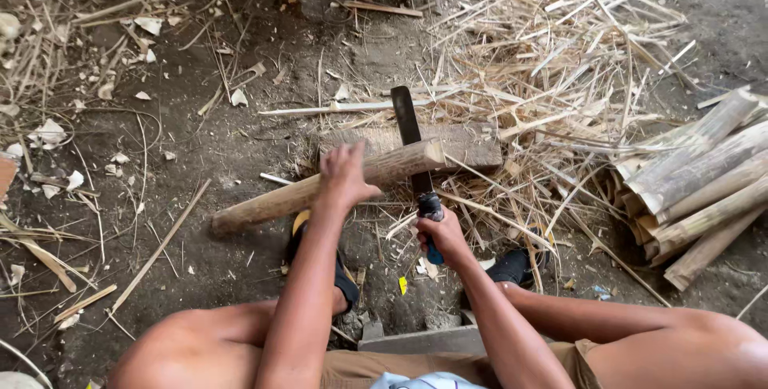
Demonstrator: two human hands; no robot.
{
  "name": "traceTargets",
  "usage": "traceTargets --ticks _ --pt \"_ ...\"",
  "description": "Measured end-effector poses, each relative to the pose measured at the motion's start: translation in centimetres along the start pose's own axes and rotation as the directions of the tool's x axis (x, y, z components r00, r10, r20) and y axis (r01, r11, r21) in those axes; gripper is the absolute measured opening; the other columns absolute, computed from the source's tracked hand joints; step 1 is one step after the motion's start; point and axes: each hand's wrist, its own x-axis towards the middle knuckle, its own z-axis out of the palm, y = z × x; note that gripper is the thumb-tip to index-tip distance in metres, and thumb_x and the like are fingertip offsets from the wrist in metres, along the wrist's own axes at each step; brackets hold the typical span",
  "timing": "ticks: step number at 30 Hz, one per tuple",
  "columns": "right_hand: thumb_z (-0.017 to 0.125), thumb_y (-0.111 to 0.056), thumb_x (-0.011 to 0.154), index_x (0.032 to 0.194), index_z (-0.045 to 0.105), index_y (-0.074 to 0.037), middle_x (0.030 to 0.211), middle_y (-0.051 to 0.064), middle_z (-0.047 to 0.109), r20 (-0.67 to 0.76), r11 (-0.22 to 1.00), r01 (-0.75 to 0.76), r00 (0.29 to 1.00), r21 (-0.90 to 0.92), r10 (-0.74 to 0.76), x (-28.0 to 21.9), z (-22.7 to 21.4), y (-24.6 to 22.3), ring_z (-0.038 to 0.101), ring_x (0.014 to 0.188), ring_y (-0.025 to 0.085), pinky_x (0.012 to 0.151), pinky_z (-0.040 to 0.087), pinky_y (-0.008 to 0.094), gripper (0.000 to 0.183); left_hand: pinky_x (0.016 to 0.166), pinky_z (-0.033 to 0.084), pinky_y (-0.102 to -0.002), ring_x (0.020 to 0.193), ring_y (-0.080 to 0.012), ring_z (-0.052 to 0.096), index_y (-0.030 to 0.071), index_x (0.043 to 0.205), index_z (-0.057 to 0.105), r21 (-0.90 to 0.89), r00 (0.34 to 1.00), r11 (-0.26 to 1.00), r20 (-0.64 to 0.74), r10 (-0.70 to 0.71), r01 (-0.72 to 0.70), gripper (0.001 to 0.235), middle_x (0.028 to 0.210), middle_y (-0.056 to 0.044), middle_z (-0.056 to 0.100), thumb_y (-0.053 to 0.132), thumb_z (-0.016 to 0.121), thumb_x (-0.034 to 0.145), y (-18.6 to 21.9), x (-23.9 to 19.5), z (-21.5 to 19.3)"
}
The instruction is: The person sits on the ground and uses a knife to shave and shape a piece of wood. They repeatedly scrape the surface, rotate the wood to work different sides, and place the finished pieces aside.
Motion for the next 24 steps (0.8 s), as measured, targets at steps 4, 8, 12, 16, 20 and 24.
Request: traceTargets --ticks 4,8,12,16,20,24 --pt "0.076 -0.007 0.081 0.092 0.053 -0.004 0.069 0.004 0.056 0.062 0.987 0.072 0.995 0.146 -0.082 -1.6 1.6 -1.3 0.056 0.051 0.013 0.042 0.046 0.03 0.026 0.097 0.05 -0.055 0.103 -0.0342 0.063 0.003 0.12 0.057 0.002 0.984 0.987 -0.074 0.16 -0.16 0.077 0.108 -0.015 0.063 0.019 0.089 0.053 2.1 -0.1 -0.7" --pt "0.076 -0.011 0.082 0.095 0.053 -0.003 0.071 0.007 0.062 -0.028 0.995 0.068 0.997 -0.073 -0.07 -2.4 -0.1 -1.3 0.059 0.054 0.015 0.047 0.053 0.031 0.028 0.061 0.058 -0.038 0.057 -0.024 0.062 0.009 0.091 0.058 -0.025 0.979 0.986 -0.124 0.162 -0.167 0.009 0.072 -0.009 0.064 0.016 0.058 0.097 3.2 -0.5 -6.1" --pt "0.077 -0.013 0.081 0.1 0.057 -0.002 0.077 0.002 0.066 -0.059 0.961 0.213 0.972 -0.174 -0.226 -2.7 -1.2 0.2 0.067 0.063 0.01 0.057 0.059 0.028 0.03 0.04 0.05 -0.028 0.044 -0.0092 0.049 0.005 0.087 0.055 -0.277 0.765 0.817 -0.583 0.275 -0.505 0.005 0.065 -0.006 0.051 0.002 0.053 0.083 8.1 0.3 -17.0" --pt "0.079 -0.019 0.082 0.108 0.058 -0.006 0.079 0.001 0.061 -0.092 0.962 0.173 0.976 -0.211 -0.195 -3.4 -0.4 0.1 0.058 0.062 0.011 0.052 0.051 0.03 0.035 0.04 0.039 -0.026 0.054 -0.0126 0.042 0.006 0.1 0.047 -0.362 0.561 0.583 -0.803 0.201 -0.727 0.025 0.075 -0.005 0.046 -0.002 0.049 0.077 9.9 -1.0 -22.3" --pt "0.081 -0.027 0.088 0.105 0.06 -0.002 0.077 0.01 0.059 -0.108 0.877 0.167 0.965 -0.451 -0.24 -5.3 -0.1 -1.9 0.055 0.062 0.019 0.054 0.045 0.035 0.037 0.068 0.051 -0.029 0.079 -0.0149 0.049 0.009 0.111 0.045 -0.502 0.556 0.351 -0.828 0.069 -0.791 0.022 0.095 -0.004 0.046 0.001 0.051 0.091 10.7 -2.7 -19.4" --pt "0.083 -0.03 0.084 0.106 0.062 -0.003 0.081 0.01 0.07 -0.092 0.701 0.191 0.934 -0.687 -0.345 -8.9 0.1 -4.2 0.066 0.071 0.021 0.064 0.052 0.039 0.04 0.07 0.053 -0.03 0.081 -0.0134 0.051 0.006 0.114 0.048 -0.502 0.566 0.471 -0.824 -0.006 -0.726 0.025 0.096 -0.004 0.049 0.008 0.056 0.09 11.0 -3.7 -20.3"
